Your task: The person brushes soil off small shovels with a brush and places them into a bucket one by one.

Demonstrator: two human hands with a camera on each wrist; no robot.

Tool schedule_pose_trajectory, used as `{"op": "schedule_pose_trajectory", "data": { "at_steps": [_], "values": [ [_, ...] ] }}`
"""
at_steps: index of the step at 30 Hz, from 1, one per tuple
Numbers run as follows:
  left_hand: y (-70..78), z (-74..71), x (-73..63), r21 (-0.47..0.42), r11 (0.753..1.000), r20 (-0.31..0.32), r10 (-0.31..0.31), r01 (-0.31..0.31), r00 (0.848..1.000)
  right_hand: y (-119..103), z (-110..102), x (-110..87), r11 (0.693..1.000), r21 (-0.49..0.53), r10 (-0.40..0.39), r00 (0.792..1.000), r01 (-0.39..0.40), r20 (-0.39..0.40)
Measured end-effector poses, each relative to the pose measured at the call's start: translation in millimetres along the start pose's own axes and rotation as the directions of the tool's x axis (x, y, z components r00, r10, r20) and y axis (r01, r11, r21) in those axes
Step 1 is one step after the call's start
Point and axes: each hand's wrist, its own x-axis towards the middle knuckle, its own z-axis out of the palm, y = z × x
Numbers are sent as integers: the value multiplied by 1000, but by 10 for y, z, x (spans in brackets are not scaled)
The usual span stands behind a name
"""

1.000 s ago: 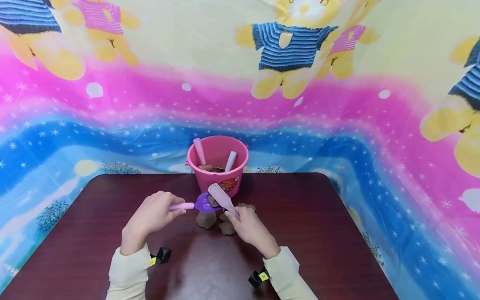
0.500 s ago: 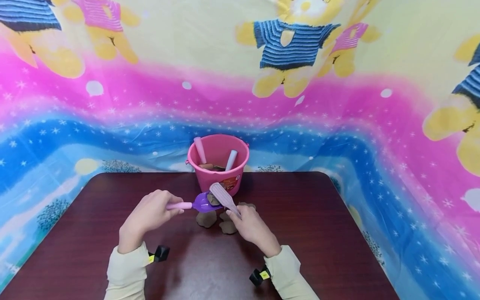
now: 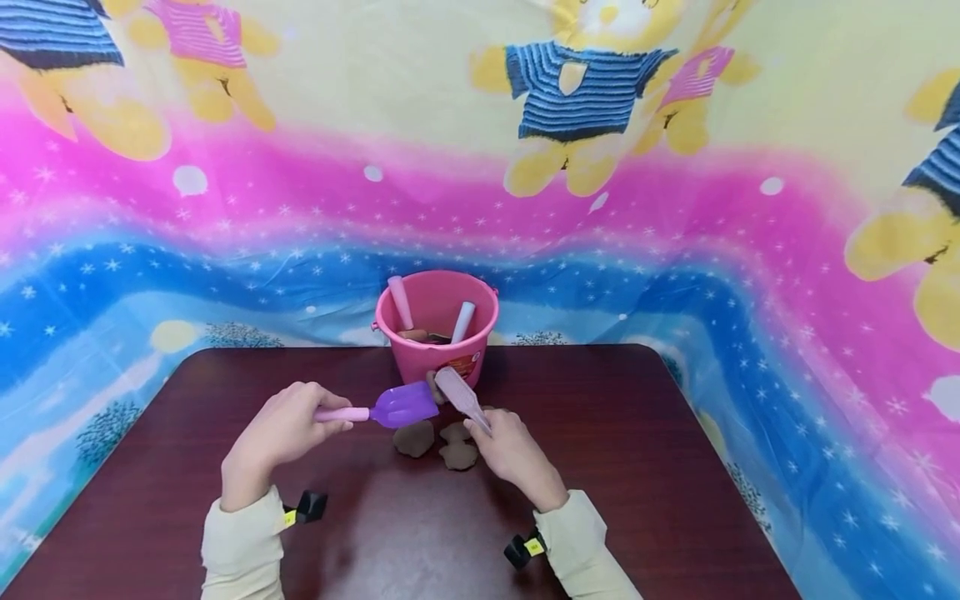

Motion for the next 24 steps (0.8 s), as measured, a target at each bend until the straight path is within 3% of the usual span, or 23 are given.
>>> {"op": "schedule_pose_trajectory", "data": {
  "at_steps": [15, 24],
  "values": [
    [7, 25, 38, -16, 1000, 0, 17, -17, 1000, 2, -52, -10, 999, 31, 14, 1000, -14, -16],
    [126, 133, 105, 9, 999, 0, 38, -38, 999, -120, 51, -46, 986, 83, -147, 989, 147, -2]
  ]
}}
